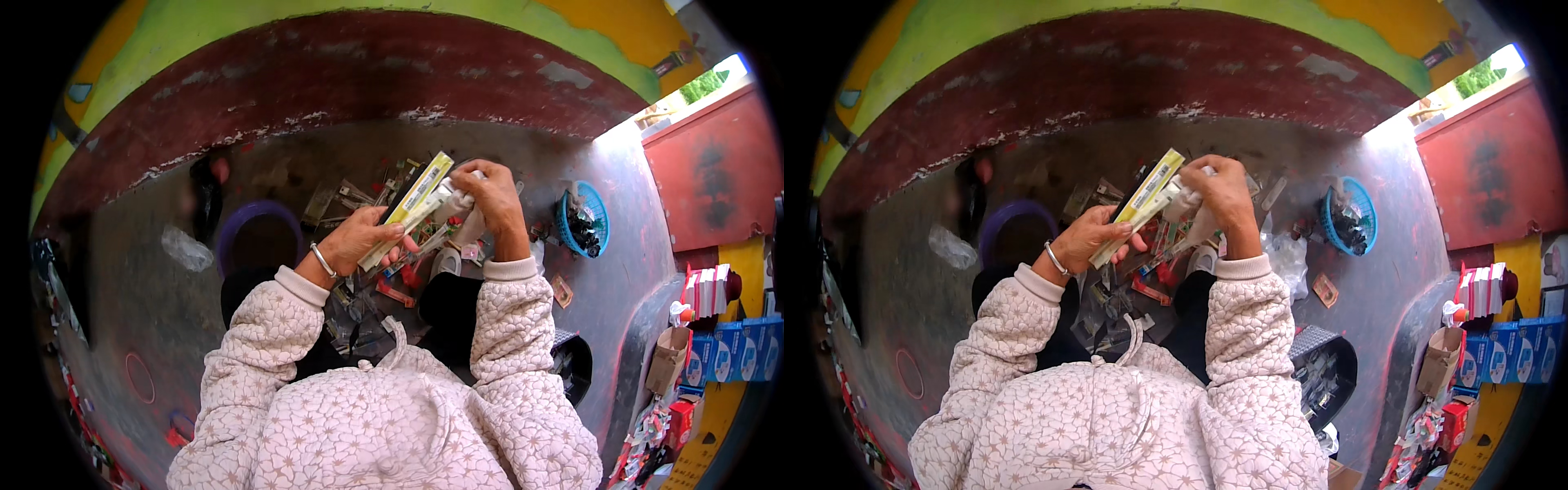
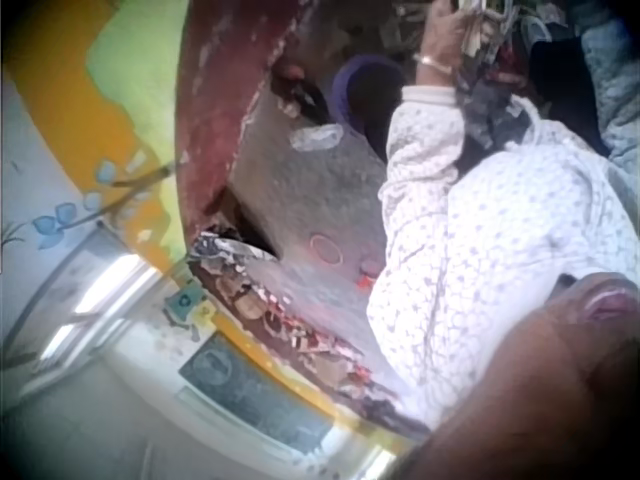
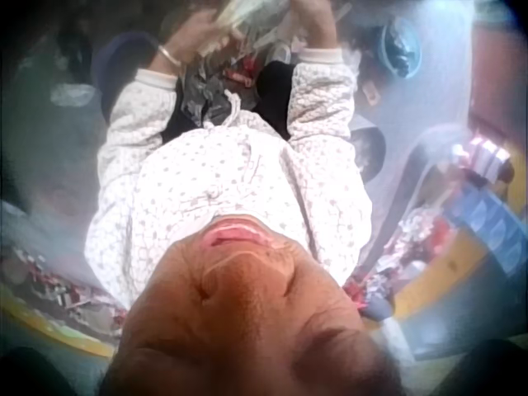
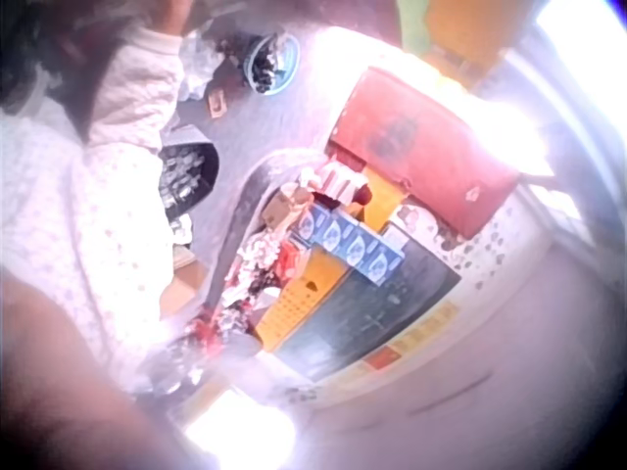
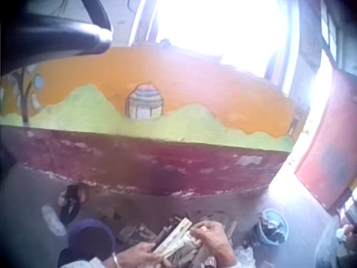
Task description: The person sorts packaged stationery items by hand, picking them up from the floor, wiping them with a cloth, and placing them into a basket.
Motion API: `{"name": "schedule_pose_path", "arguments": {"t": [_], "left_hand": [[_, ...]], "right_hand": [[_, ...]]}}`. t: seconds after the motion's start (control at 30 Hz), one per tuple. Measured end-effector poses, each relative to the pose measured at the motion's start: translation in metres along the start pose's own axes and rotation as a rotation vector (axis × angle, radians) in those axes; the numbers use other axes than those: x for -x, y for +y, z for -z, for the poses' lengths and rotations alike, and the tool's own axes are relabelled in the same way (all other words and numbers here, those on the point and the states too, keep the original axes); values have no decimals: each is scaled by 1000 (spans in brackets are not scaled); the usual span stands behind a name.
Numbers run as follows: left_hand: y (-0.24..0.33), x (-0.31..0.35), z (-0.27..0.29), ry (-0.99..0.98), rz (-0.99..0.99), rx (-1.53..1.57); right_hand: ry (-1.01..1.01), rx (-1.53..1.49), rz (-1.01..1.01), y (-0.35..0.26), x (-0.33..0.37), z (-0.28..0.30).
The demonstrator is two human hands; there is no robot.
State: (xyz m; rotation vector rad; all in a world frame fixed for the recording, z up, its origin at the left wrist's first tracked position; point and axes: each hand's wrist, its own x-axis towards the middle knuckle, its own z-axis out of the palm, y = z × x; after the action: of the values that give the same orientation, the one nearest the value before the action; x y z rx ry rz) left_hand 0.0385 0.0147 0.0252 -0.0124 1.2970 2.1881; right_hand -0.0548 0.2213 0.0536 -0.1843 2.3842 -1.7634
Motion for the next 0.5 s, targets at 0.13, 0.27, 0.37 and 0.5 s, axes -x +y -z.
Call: {"name": "schedule_pose_path", "arguments": {"t": [0.13,0.27,0.37,0.5], "left_hand": [[-1,-6,-3,156,-31,-81],[3,-13,-8,171,-61,-107],[7,-5,-12,130,-89,-151],[17,4,-19,61,-134,-56]], "right_hand": [[509,241,351,-3,-2,7],[173,272,687,-21,30,-48],[126,517,897,-13,29,-61],[440,595,823,-8,5,-33]]}}
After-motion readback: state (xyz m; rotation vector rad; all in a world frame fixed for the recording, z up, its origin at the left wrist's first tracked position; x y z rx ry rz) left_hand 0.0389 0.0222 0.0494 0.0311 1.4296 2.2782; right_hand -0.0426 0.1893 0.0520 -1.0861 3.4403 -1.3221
